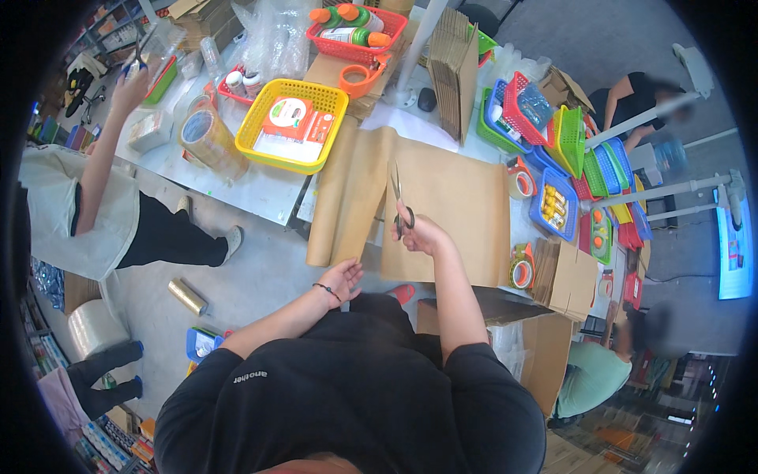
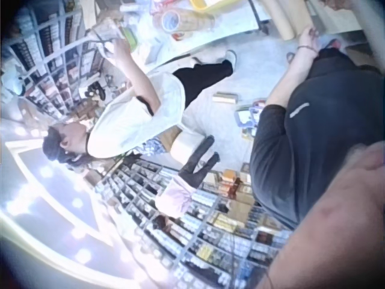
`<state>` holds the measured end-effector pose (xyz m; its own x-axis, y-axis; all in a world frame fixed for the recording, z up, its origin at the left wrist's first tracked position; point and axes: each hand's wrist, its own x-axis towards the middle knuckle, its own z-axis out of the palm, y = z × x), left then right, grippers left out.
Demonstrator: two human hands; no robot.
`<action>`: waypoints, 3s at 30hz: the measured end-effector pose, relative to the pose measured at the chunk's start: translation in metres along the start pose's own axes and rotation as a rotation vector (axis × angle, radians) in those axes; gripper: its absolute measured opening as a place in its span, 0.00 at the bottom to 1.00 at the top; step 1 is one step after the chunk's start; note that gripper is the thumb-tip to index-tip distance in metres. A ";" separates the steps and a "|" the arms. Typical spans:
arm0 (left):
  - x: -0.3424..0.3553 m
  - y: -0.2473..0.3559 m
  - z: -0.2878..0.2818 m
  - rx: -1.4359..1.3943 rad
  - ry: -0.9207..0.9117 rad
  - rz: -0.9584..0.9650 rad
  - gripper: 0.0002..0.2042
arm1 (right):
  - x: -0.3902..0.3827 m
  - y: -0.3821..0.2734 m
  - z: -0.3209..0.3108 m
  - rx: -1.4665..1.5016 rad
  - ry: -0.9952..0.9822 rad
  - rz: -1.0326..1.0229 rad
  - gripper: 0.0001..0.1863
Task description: The person walks through a warehouse aisle carrying a green basket, places it on a table, then unrolls a large sheet of brown paper and cuts it into a rectangular piece using scissors. The cut piece remains on the table.
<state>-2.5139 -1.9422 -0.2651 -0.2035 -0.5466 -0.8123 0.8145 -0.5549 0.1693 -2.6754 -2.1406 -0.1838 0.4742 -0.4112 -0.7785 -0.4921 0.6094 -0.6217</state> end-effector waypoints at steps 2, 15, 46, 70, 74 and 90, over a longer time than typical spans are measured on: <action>-0.004 0.002 -0.001 -0.018 0.008 -0.024 0.08 | -0.009 0.009 0.002 0.006 -0.042 0.022 0.42; -0.014 0.005 0.003 -0.099 0.020 -0.015 0.05 | 0.075 -0.024 0.005 0.083 -0.030 -0.026 0.43; -0.006 -0.007 -0.004 0.002 0.008 -0.012 0.10 | 0.124 -0.069 0.011 0.052 0.325 -0.230 0.34; -0.046 0.014 -0.031 -0.399 -0.145 0.102 0.05 | 0.104 -0.048 -0.044 0.009 0.580 -0.478 0.28; -0.052 0.022 -0.048 -0.434 -0.149 0.104 0.05 | 0.074 0.016 -0.097 -0.389 0.805 -0.059 0.26; -0.040 0.049 -0.094 -0.250 -0.147 -0.036 0.09 | 0.107 0.023 0.159 -0.175 0.333 -0.552 0.41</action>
<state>-2.4144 -1.8887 -0.2769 -0.2965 -0.6242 -0.7228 0.9103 -0.4136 -0.0162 -2.5193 -2.0629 -0.2675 0.4531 -0.8358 -0.3101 -0.3664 0.1425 -0.9195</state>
